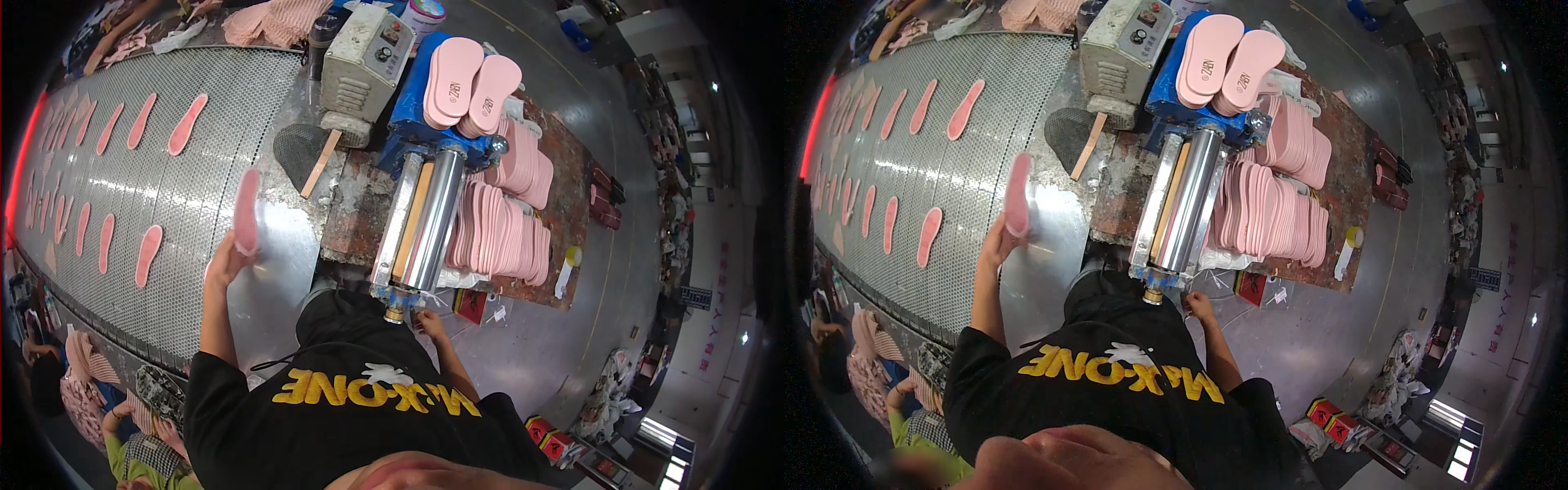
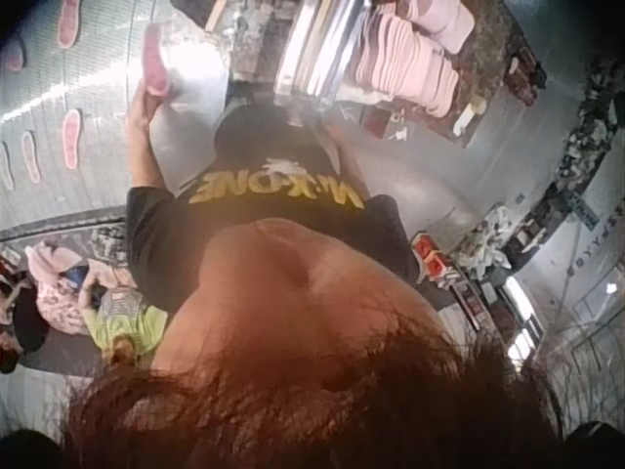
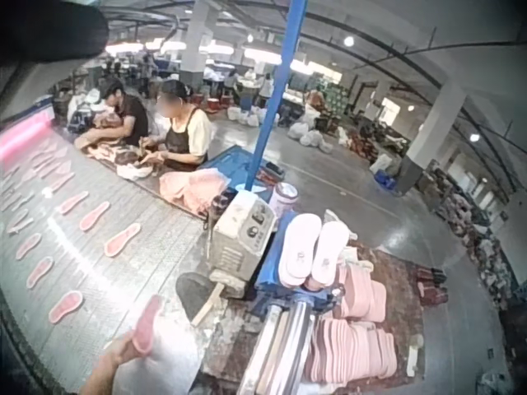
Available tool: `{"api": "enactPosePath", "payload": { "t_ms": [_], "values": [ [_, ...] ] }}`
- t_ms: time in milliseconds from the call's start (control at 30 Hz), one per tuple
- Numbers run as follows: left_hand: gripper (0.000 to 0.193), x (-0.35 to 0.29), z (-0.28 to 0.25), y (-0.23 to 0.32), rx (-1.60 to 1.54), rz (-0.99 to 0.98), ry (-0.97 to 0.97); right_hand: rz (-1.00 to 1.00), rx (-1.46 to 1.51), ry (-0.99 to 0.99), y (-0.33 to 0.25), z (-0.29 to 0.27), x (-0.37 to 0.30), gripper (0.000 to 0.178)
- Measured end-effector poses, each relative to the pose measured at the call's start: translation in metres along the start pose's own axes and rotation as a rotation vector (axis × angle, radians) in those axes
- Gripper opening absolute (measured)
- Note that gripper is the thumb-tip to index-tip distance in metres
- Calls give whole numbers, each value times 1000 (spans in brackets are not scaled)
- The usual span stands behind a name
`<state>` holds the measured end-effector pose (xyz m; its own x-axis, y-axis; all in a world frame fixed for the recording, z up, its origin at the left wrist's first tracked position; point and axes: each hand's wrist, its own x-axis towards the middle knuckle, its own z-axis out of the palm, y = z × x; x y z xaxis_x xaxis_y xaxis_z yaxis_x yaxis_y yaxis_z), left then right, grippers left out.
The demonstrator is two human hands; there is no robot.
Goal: The worker is picking up shoe insoles, feeding them through a rolling machine that applies adhesive or a coating, and then placing them onto a conveyor belt.
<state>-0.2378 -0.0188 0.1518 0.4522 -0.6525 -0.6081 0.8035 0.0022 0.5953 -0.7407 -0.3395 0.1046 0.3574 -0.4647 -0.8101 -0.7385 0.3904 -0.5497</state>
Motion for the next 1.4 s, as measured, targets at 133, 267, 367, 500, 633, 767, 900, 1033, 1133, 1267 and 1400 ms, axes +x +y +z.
{"api": "enactPosePath", "payload": {
  "t_ms": [133,267,367,500,633,767,900,1033,1133,1267,1400],
  "values": [
    [61,-4,-59,-2,-127,-63,213,112,-138,-57,24,-8,10,19],
    [56,-9,-99,-10,-32,-101,421,106,-142,-49,18,0,12,18],
    [57,7,-83,-7,-69,-22,648,82,-152,-18,14,-1,8,20],
    [51,46,-75,5,-63,21,674,97,-146,-11,19,-3,2,20],
    [46,95,-101,32,-155,67,531,93,-147,18,10,17,-11,19],
    [42,159,-67,68,-102,107,483,45,-97,201,24,28,-28,20],
    [45,198,-46,103,-75,148,345,15,-121,219,54,29,-31,24],
    [46,221,-39,105,476,220,701,-73,-98,325,71,29,-28,25],
    [31,200,-93,111,528,388,675,-135,-180,274,36,50,-15,26],
    [30,187,-2,8,827,284,372,-32,-188,192,55,10,-19,19],
    [29,125,23,-64,1026,247,249,350,-461,-284,-53,-43,-80,30]
  ]
}}
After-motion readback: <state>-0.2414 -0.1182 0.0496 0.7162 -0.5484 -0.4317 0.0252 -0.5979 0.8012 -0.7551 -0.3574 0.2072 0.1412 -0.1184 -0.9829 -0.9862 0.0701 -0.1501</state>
